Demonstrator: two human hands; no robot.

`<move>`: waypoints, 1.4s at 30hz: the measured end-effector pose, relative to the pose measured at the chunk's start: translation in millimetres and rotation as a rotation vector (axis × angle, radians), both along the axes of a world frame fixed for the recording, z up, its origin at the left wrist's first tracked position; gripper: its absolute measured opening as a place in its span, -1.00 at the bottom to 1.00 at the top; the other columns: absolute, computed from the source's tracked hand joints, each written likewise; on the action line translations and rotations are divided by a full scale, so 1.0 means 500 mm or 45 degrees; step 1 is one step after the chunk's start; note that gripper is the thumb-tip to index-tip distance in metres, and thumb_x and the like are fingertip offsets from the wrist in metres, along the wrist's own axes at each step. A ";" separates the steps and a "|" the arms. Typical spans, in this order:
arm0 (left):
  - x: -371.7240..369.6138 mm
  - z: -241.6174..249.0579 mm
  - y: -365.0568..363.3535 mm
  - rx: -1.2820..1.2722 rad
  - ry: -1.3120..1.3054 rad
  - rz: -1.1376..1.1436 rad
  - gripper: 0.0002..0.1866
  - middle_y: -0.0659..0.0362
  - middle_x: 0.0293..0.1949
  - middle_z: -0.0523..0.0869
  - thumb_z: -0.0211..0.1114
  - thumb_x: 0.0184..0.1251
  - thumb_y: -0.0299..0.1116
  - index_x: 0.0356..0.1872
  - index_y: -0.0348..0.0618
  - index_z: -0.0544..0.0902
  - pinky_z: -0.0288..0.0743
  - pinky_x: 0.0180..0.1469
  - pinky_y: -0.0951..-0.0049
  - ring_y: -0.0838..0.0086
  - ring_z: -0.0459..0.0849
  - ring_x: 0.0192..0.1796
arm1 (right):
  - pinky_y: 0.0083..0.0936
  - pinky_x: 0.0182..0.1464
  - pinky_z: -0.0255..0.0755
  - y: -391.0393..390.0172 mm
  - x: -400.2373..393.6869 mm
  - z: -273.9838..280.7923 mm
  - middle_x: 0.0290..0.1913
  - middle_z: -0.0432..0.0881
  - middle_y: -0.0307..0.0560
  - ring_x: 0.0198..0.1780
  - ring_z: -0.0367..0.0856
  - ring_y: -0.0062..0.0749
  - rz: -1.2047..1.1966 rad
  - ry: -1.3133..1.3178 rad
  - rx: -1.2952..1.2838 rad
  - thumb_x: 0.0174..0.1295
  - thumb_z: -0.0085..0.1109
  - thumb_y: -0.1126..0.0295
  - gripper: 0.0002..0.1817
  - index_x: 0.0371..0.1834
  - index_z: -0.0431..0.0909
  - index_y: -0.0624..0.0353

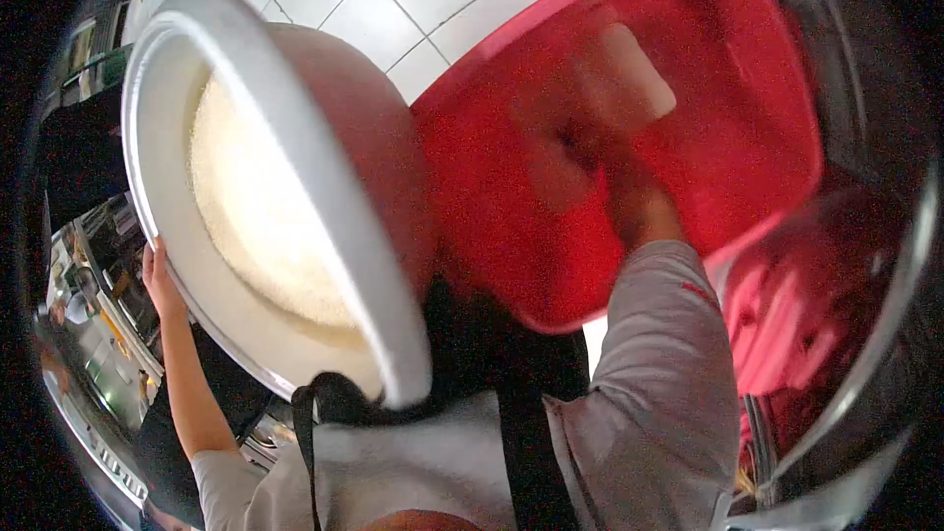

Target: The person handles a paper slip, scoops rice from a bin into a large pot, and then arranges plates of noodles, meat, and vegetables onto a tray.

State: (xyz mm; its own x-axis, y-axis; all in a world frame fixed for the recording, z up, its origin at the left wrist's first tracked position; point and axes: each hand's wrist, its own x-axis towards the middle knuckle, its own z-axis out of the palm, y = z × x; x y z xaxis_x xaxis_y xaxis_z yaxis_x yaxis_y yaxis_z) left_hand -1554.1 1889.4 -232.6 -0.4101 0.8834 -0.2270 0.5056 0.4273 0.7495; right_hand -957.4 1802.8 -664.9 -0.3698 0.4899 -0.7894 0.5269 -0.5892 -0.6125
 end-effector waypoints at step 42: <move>0.028 0.039 0.142 0.126 -0.143 -0.198 -0.68 0.26 -0.41 0.53 0.32 0.14 -0.29 -0.22 -0.33 0.50 0.31 -0.34 0.56 0.60 0.41 -0.38 | -0.26 0.26 0.14 -0.038 -0.205 0.893 0.16 0.39 0.18 0.25 0.26 -0.03 -1.690 -0.243 0.715 0.14 0.15 0.06 -0.42 0.15 0.40 0.19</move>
